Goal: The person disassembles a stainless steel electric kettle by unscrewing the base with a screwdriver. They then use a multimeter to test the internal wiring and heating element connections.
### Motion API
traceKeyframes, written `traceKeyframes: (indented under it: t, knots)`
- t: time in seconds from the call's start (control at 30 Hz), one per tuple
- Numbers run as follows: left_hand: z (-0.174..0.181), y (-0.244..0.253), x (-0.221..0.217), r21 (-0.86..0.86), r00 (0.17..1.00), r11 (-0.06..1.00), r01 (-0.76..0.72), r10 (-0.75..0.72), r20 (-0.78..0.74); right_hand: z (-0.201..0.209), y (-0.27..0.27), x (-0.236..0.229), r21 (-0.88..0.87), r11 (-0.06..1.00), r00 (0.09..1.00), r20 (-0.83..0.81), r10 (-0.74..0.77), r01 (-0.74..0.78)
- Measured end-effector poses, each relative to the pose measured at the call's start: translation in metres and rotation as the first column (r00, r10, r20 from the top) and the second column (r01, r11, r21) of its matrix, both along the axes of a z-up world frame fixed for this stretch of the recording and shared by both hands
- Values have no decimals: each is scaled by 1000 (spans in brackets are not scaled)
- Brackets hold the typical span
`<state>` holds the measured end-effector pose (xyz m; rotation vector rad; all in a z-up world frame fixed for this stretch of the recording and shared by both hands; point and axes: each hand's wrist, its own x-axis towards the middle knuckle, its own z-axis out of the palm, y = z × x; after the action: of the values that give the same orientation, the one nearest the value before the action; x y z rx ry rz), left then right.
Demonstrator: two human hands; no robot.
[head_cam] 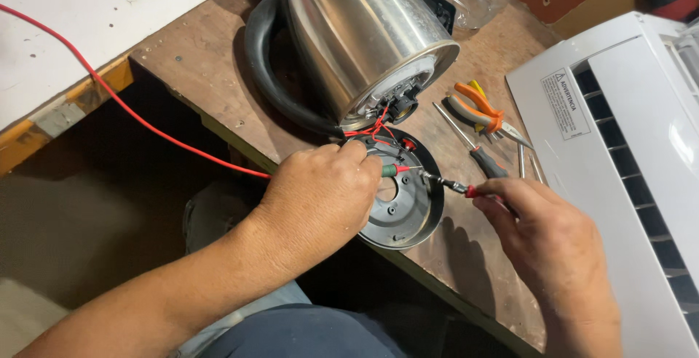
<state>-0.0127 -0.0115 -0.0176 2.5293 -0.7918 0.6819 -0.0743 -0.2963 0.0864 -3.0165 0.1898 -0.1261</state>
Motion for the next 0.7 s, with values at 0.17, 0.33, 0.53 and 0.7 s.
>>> traceKeyframes:
  t: [0.17,0.33,0.53,0.7]
  knots:
    - [-4,-1,1,25,1000,999,-21,22,-4,25,-3,31,-410,829,913,-310,264,-379]
    - [-5,-2,0,98,999,995,-22,25,-38,51,7,36,-374,809,880,-330,341,-453]
    - [-10,-2,3,106,1000,994,-17,17,1,59,20,23,-58,939,940,33,341,-339]
    - [-6,-4,3,179,999,984,-14,20,-32,51,33,31,113,988,994,10,105,-106]
